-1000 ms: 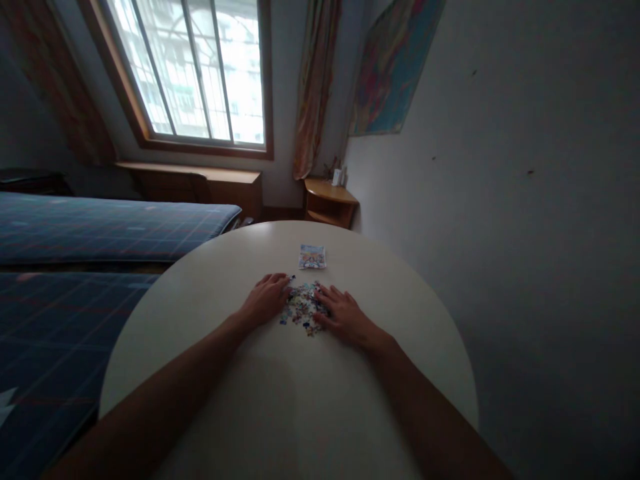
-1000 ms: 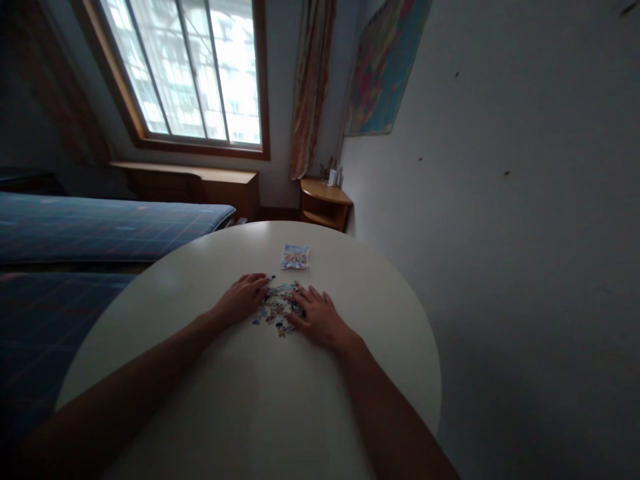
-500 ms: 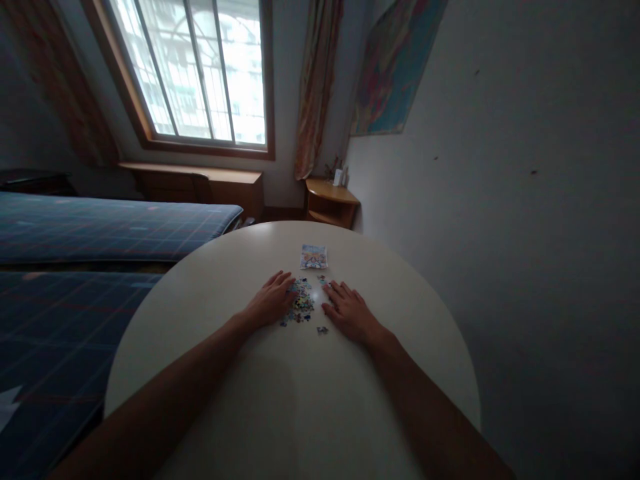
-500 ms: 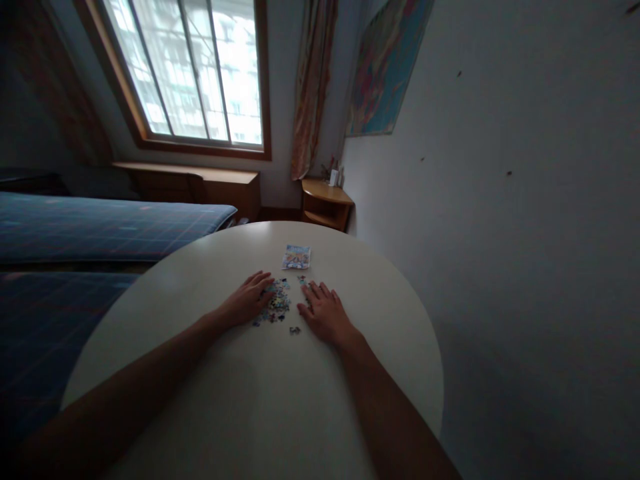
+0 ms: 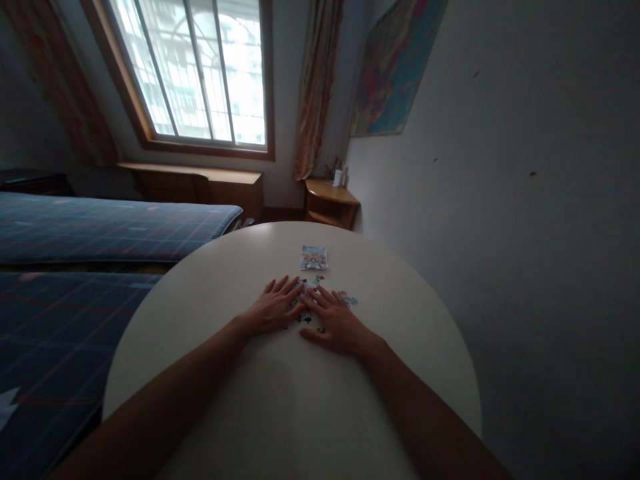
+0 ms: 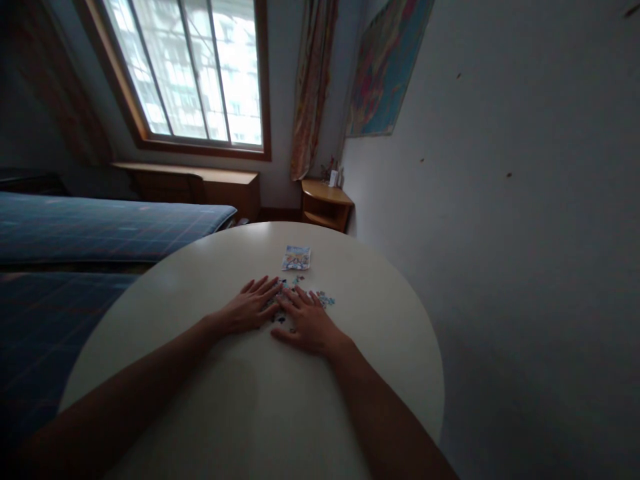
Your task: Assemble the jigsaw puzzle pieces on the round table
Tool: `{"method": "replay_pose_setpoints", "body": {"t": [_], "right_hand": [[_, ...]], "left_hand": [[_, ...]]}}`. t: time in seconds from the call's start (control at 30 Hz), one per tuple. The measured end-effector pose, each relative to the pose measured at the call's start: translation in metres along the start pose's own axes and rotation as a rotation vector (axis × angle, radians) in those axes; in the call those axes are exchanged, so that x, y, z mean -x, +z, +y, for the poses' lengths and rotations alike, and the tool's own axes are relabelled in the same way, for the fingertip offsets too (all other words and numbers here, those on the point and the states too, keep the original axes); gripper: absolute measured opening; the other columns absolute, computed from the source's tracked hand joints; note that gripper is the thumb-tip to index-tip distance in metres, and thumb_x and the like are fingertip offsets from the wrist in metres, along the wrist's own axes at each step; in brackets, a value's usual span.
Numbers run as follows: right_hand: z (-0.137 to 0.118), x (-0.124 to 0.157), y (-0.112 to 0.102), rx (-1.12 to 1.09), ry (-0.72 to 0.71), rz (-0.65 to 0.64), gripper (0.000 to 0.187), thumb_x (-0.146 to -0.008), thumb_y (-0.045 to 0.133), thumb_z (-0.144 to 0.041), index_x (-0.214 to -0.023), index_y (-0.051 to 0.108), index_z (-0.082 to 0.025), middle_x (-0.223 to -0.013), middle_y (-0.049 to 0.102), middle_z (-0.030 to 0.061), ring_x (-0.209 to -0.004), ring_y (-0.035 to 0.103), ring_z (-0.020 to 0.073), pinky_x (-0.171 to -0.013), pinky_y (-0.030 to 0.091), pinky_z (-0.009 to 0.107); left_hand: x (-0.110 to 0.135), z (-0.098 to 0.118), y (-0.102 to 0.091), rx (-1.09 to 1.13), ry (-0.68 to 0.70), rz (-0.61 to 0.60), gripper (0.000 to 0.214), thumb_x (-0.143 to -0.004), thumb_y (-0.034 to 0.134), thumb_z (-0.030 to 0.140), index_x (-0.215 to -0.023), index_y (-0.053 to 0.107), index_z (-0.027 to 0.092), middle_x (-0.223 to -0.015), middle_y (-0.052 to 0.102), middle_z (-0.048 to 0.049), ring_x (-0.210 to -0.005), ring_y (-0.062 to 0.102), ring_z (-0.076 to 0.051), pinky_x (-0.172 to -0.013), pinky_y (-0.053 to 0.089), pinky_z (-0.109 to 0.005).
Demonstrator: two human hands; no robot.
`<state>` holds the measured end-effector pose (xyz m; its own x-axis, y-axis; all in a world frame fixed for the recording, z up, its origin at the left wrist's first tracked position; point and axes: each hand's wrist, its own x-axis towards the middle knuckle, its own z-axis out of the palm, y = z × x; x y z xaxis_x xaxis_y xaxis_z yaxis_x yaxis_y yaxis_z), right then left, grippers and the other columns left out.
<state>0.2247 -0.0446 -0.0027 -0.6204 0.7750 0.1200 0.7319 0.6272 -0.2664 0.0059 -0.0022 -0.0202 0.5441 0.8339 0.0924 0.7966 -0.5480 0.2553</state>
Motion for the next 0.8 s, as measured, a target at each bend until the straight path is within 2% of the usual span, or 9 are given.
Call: {"method": "replay_pose_setpoints", "body": {"t": [0.1,0.23,0.4,0.47,0.63,0.8], "right_hand": [[-0.0034,0.0002,-0.0022,-0.012,-0.029,-0.029,0.079,-0.09,0.047,-0.067,-0.155,0.03,-0.024,-0.162,0.026,0.0077,-0.15,0.015,0.0297,-0.12,0.01,0.053],[-0.0013,0.0023,-0.0054,-0.008,0.053,-0.045,0.076,-0.091,0.045,-0.067,-0.154,0.032,-0.025,-0.161,0.028,0.0084,-0.15,0.016,0.0333,-0.119,0.009,0.059],[-0.0001,0.0041,-0.0077,0.02,0.107,-0.026,0.074,-0.093,0.045,-0.062,-0.153,0.034,-0.02,-0.16,0.029,0.0107,-0.149,0.019,0.034,-0.119,0.011,0.058],[-0.002,0.0036,-0.0081,0.019,0.092,-0.007,0.073,-0.094,0.047,-0.059,-0.152,0.035,-0.018,-0.159,0.031,0.0116,-0.148,0.022,0.0333,-0.119,0.011,0.058],[-0.0068,0.0013,-0.0068,-0.04,-0.059,-0.012,0.077,-0.091,0.053,-0.058,-0.154,0.031,-0.019,-0.159,0.032,0.0103,-0.149,0.02,0.0287,-0.121,0.015,0.051],[0.0003,0.0027,-0.0064,-0.056,-0.03,-0.019,0.069,-0.092,0.053,-0.056,-0.15,0.039,-0.022,-0.157,0.037,0.0092,-0.148,0.023,0.0304,-0.12,0.015,0.054]], "left_hand": [[-0.0001,0.0006,-0.0004,-0.027,0.008,-0.016,0.06,-0.101,0.031,0.047,-0.156,0.026,0.021,-0.162,0.022,-0.0089,-0.151,0.013,-0.029,-0.119,0.012,-0.052],[-0.0004,-0.0006,0.0003,-0.046,0.011,-0.026,0.058,-0.102,0.028,0.041,-0.156,0.025,0.02,-0.163,0.02,-0.0081,-0.151,0.012,-0.029,-0.119,0.012,-0.052],[-0.0008,-0.0032,0.0039,-0.052,0.02,-0.016,0.056,-0.103,0.026,0.037,-0.155,0.026,0.02,-0.163,0.021,-0.0074,-0.151,0.013,-0.028,-0.119,0.013,-0.051],[-0.001,-0.0035,0.0051,-0.051,0.019,-0.008,0.055,-0.103,0.026,0.039,-0.155,0.027,0.02,-0.162,0.022,-0.007,-0.151,0.013,-0.028,-0.119,0.013,-0.051],[-0.0019,-0.0019,0.0045,-0.046,-0.005,-0.002,0.061,-0.101,0.03,0.051,-0.155,0.027,0.022,-0.162,0.023,-0.007,-0.151,0.014,-0.027,-0.12,0.012,-0.049],[-0.002,-0.0012,0.0032,-0.048,-0.01,-0.012,0.071,-0.098,0.032,0.063,-0.155,0.027,0.021,-0.162,0.022,-0.0062,-0.151,0.014,-0.028,-0.121,0.012,-0.049]]}}
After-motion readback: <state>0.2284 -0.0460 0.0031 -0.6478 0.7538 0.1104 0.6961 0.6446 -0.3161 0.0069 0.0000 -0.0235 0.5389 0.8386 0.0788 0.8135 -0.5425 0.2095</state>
